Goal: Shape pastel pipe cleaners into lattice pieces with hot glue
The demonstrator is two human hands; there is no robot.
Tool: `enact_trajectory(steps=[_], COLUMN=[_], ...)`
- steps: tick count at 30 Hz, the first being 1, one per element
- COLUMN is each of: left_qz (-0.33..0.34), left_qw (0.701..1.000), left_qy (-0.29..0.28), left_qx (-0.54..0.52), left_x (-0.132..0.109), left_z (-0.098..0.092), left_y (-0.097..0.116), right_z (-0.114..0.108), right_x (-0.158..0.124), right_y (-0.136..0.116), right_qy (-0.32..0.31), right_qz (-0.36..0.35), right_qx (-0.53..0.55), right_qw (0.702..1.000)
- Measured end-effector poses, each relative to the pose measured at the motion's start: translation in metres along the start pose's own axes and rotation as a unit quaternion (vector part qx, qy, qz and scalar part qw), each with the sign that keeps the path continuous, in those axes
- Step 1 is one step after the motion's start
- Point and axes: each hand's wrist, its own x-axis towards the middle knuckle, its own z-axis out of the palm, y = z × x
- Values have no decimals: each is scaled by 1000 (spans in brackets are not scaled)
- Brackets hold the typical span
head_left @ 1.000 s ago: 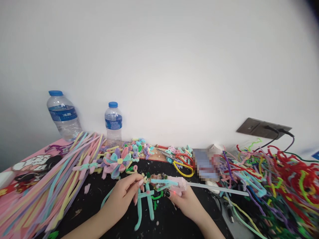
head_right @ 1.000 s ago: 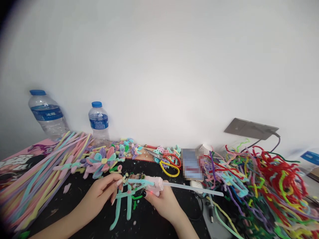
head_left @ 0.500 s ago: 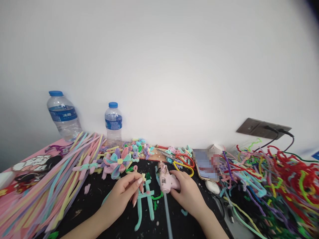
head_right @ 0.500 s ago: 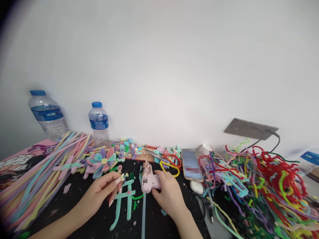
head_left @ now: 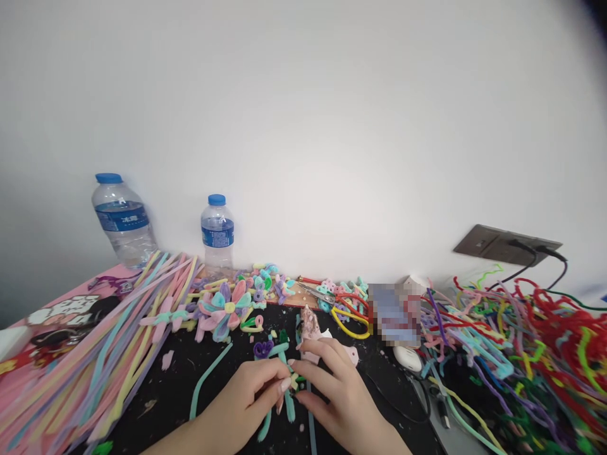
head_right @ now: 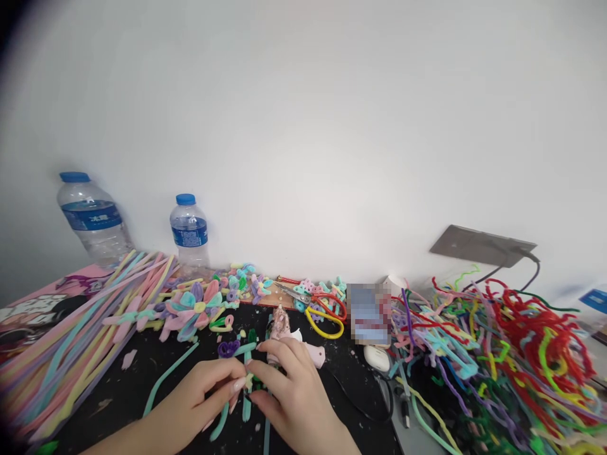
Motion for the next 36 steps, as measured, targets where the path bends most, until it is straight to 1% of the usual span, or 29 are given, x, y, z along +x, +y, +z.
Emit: enact_trajectory(steps=[6, 12, 17, 20, 27, 36], left_qz=[22, 2, -12, -19, -19, -21], left_qw=[999, 1000, 1000, 1000, 1000, 1000], left_qy=[12, 0, -12, -13, -19, -18], left_qx=[28, 14, -7, -10, -12, -3], left_x=[2, 1, 1, 2, 2, 1], left_z=[-2, -1, 0, 0, 0, 1], left_y=[1, 1, 1, 1, -1, -3], right_z=[-2, -1, 1, 2, 3, 6], right_x=[0, 1, 0, 1, 4, 2], right_y=[0, -1, -1, -2, -4, -4], right_qy=[18, 34, 33, 44, 63, 71], right_qz=[-11, -23, -16, -18, -28, -36], right_qx=[-11, -20, -16, -15, -10, -3], right_qw=[1000, 999, 999, 999, 998, 997])
